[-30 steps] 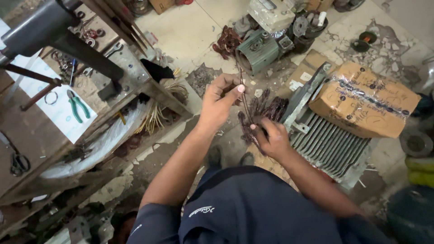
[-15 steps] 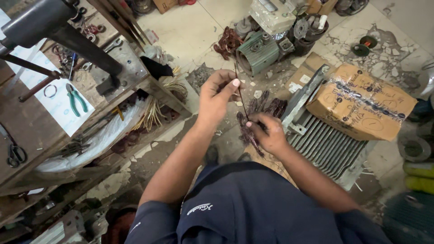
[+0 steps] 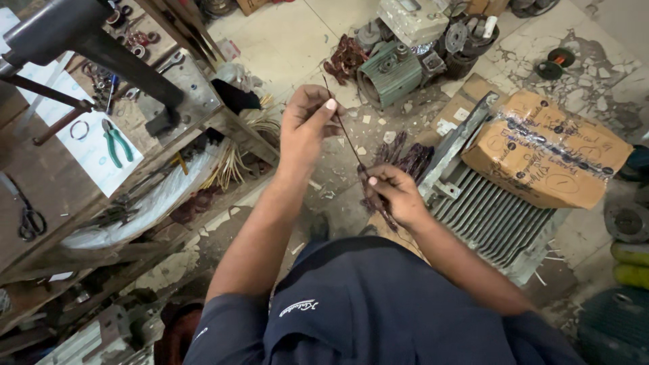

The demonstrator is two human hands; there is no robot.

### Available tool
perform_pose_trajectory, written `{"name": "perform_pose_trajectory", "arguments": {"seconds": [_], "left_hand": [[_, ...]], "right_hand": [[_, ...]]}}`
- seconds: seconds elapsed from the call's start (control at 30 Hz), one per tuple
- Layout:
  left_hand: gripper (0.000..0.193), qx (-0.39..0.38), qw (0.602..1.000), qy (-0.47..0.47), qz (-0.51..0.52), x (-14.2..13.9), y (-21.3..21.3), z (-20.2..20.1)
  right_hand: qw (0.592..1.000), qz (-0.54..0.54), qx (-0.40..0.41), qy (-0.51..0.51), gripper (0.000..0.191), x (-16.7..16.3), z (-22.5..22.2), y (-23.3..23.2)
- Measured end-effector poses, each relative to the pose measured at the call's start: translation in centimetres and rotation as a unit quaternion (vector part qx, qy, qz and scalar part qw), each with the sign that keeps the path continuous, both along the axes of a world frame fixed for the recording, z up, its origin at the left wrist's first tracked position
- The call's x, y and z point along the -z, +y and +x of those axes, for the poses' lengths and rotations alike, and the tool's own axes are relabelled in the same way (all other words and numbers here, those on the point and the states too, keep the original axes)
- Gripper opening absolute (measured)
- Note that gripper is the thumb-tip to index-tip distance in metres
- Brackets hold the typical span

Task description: The person carries a wooden winding jig to a workbench and mounts it on a hand-cranked winding machine. They pick up a spool of copper magnet wire, thread the wire end, and turn the crank handle to wind wire onto a bobbin, guiding the wire by hand as it accumulates.

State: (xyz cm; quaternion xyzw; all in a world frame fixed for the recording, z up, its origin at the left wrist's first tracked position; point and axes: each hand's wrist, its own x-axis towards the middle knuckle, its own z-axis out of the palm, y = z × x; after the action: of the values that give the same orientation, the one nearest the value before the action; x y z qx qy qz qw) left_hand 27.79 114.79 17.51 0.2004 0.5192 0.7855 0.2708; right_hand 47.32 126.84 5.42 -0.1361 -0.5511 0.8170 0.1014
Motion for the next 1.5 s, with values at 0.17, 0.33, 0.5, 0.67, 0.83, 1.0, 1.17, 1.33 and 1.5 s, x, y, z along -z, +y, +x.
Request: {"name": "perform_pose_trajectory", "arguments": {"seconds": [0.17, 0.33, 0.5, 0.67, 0.83, 1.0, 1.17, 1.33, 1.5], "left_hand": [[0.045, -0.029, 0.997, 0.072, 0.005, -1.3, -0.7, 0.8], [0.052, -0.039, 0.994, 0.104, 0.006, -2.1, -1.1, 1.2], [0.045, -0.046, 0.992, 0.114, -0.001, -2.3, -1.3, 1.1], [0.042, -0.058, 0.99, 0.128, -0.009, -2.1, -1.1, 1.3], [0.036, -0.056, 0.986, 0.155, 0.011, -1.7, -0.6, 1.3], [0.034, -0.065, 0.981, 0.185, 0.002, -1.5, 0.1, 1.5], [0.04, -0.074, 0.983, 0.168, -0.028, -1.7, 0.6, 1.3], [0.038, -0.06, 0.995, 0.07, -0.026, -0.9, 0.9, 0.0], [0.034, -0.057, 0.998, 0.024, -0.011, 0.7, 0.5, -1.3]], "right_hand": [[1.0, -0.007, 0.01, -0.016, 0.011, -0.1, -0.1, -0.6], [1.0, -0.016, -0.007, 0.015, 0.013, -0.5, 0.0, -0.6], [0.999, 0.016, -0.016, 0.033, 0.013, -1.0, 0.1, -0.5], [0.999, 0.004, -0.015, 0.05, 0.011, -1.1, 0.3, -0.4], [0.999, -0.022, -0.003, 0.035, 0.011, -0.8, 0.8, -0.3], [0.999, -0.031, 0.01, 0.02, 0.018, -0.8, 1.0, -0.3], [1.0, -0.021, 0.013, 0.005, 0.024, -1.2, 1.1, 0.1], [1.0, -0.007, 0.002, -0.011, 0.027, -1.2, 0.8, 0.5], [0.999, -0.003, 0.008, -0.053, 0.018, -0.2, 0.3, 0.7]]}}
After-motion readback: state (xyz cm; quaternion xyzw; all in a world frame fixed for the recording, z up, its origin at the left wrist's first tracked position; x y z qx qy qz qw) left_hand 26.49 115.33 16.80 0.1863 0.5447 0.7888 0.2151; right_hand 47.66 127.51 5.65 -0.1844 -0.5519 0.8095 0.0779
